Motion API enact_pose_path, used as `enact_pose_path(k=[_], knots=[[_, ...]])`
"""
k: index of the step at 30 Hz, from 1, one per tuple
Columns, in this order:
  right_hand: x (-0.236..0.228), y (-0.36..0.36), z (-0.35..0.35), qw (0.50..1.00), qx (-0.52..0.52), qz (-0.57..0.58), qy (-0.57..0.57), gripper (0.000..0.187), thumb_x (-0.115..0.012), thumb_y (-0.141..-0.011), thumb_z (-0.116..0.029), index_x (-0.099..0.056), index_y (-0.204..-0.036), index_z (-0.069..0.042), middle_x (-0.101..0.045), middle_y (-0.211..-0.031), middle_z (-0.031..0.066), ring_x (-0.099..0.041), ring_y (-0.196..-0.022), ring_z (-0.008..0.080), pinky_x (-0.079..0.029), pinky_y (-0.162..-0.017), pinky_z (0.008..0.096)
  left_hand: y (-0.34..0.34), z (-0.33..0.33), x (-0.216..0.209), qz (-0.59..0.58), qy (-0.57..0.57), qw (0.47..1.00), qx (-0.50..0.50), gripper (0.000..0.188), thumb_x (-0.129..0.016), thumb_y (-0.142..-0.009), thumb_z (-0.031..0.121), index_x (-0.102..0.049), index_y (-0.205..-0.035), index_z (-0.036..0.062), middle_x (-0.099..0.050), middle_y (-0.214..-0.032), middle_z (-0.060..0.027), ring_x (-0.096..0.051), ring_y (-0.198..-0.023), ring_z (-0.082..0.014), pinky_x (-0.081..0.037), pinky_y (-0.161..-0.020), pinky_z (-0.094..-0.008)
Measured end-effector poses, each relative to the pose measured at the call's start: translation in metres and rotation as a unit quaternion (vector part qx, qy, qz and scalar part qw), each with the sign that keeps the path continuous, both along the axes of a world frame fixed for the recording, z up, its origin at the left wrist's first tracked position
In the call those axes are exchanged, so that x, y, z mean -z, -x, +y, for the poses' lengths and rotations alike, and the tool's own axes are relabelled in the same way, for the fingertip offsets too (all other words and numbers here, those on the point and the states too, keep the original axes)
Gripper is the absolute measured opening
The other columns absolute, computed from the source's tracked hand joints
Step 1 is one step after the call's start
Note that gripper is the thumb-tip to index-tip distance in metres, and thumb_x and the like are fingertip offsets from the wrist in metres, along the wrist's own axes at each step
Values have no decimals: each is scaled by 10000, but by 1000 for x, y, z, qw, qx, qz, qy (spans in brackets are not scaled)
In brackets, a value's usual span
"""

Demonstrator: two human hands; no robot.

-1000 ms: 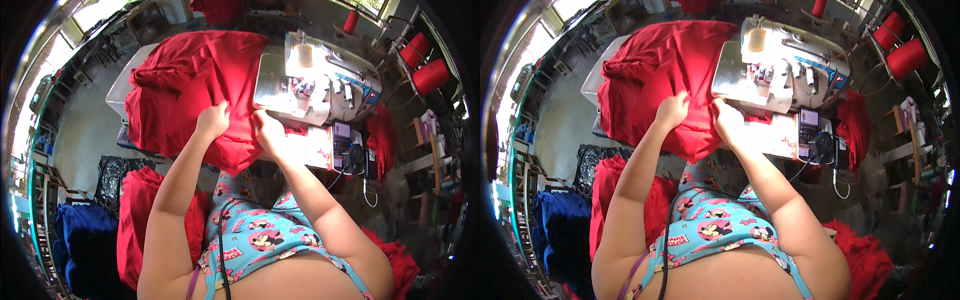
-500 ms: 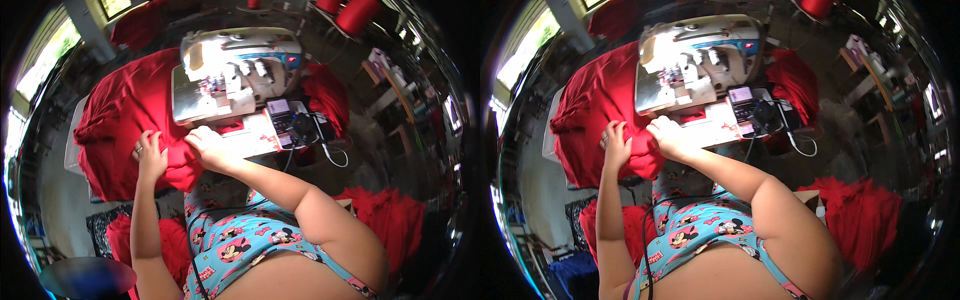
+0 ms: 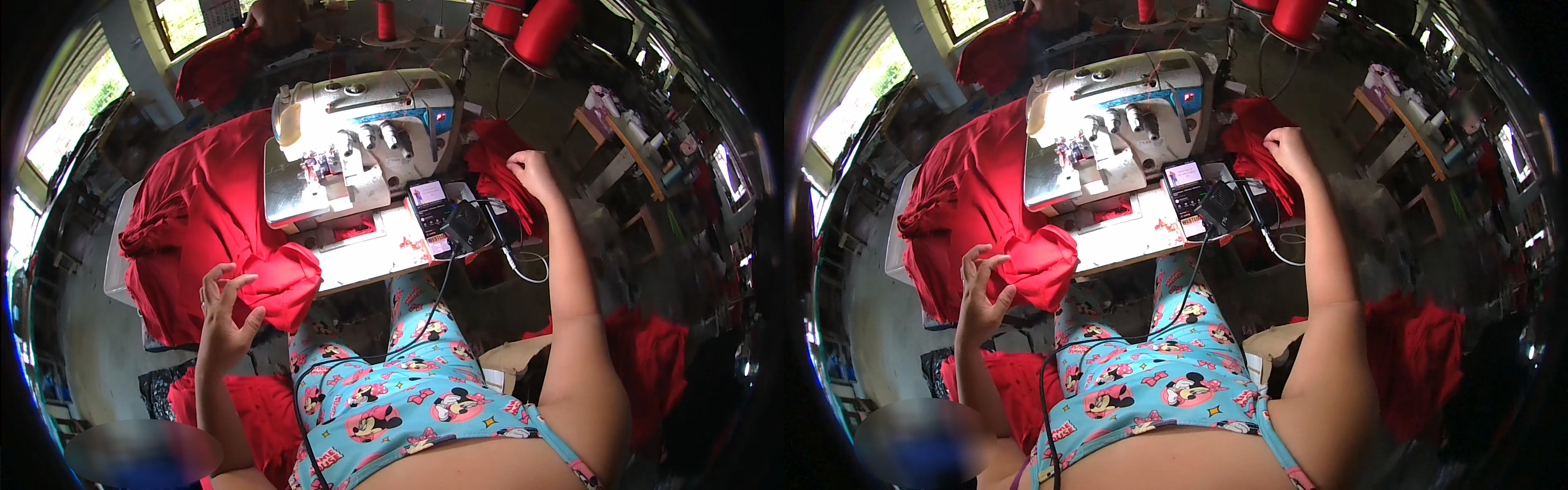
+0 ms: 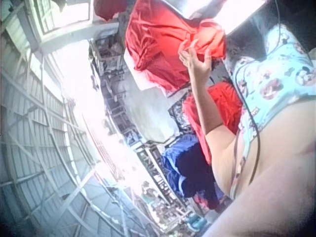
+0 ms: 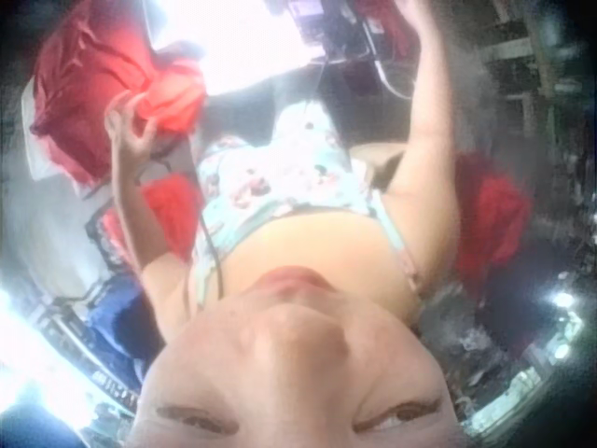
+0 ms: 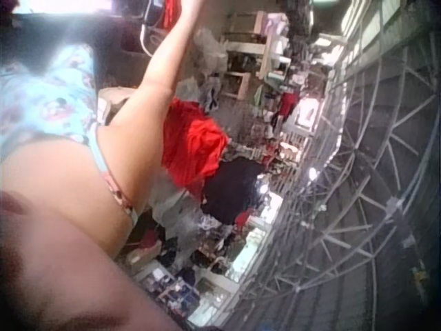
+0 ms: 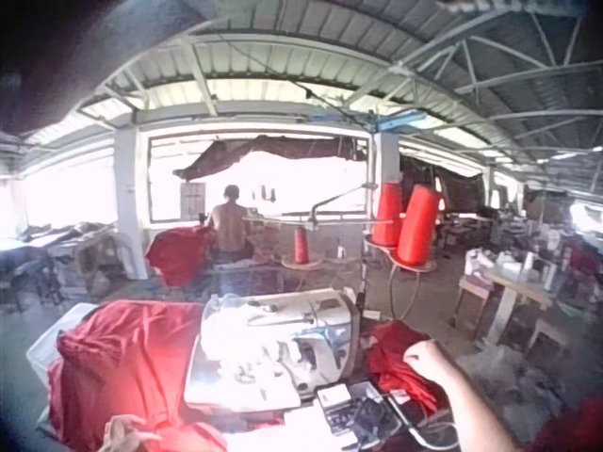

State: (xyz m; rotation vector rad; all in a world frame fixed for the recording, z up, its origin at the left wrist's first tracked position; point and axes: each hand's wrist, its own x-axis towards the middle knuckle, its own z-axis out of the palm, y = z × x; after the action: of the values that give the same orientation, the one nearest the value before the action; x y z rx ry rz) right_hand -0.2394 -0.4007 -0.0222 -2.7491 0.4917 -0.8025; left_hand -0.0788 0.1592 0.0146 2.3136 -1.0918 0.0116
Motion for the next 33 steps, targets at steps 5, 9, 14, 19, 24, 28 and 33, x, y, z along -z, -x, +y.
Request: enact_pose_path(k=[5, 9, 14, 19, 24, 28, 33], knots=[[1, -13, 4, 999, 19, 38, 11, 122, -688, -753, -150, -704, -825, -53, -657, -778, 165, -651, -703, 323, -512, -654, 398, 16, -10, -4, 7, 26, 999, 24, 324, -684, -784, 214, -614, -1084, 116, -406, -1262, -127, -400, -1133, -301, -321, -1001, -424], [-3, -20, 13, 998, 49, 37, 32, 124, -657, -767, -97, -685, -856, -16, -663, -765, 166, -666, -705, 276, -507, -648, 348, 23, -7, -5, 20, 35, 998, 40, 298, -688, -787, 204, -627, -1064, 114, -451, -1221, -118, -421, -1128, -302, -355, -980, -422], [26, -19, -41, 994, 10, -106, -19, 116, -600, -778, -91, -656, -806, 7, -649, -768, 179, -645, -725, 290, -498, -670, 376, 31, -2, -10, 62, 60, 992, 89, 237, -678, -800, 157, -637, -1021, 84, -527, -1121, -107, -478, -1104, -281, -381, -961, -392], [-41, 17, -61, 948, 136, -283, 56, 181, -442, -949, -152, -509, -1013, 4, -583, -960, 214, -573, -921, 375, -443, -810, 409, 39, 10, -11, 119, 70, 982, 127, 208, -676, -790, 64, -640, -995, 72, -554, -1067, -99, -529, -1072, -266, -422, -919, -372], [-148, 20, 123, 989, -63, -132, -32, 173, -565, -927, -197, -593, -972, -32, -641, -849, 110, -634, -803, 199, -490, -717, 321, 45, 2, -20, 128, 57, 973, 185, 284, -680, -792, 97, -614, -1068, 85, -553, -1110, -118, -518, -1105, -286, -411, -940, -392], [-118, -11, 246, 859, -465, -2, -214, 76, -666, -818, -41, -663, -893, -31, -687, -871, 82, -638, -762, 132, -508, -699, 288, 75, -50, -38, 0, 149, 977, 154, 492, -709, -780, 170, -513, -1228, 109, -526, -1185, -144, -490, -1135, -310, -387, -962, -418], [-102, -24, 302, 846, -453, -85, -269, 97, -696, -819, -69, -663, -896, -22, -663, -794, 42, -618, -712, 93, -486, -624, 244, 72, -58, -45, 125, 153, 975, 104, 454, -695, -808, 150, -515, -1203, 17, -647, -821, -86, -632, -746, -211, -498, -711, -323]])
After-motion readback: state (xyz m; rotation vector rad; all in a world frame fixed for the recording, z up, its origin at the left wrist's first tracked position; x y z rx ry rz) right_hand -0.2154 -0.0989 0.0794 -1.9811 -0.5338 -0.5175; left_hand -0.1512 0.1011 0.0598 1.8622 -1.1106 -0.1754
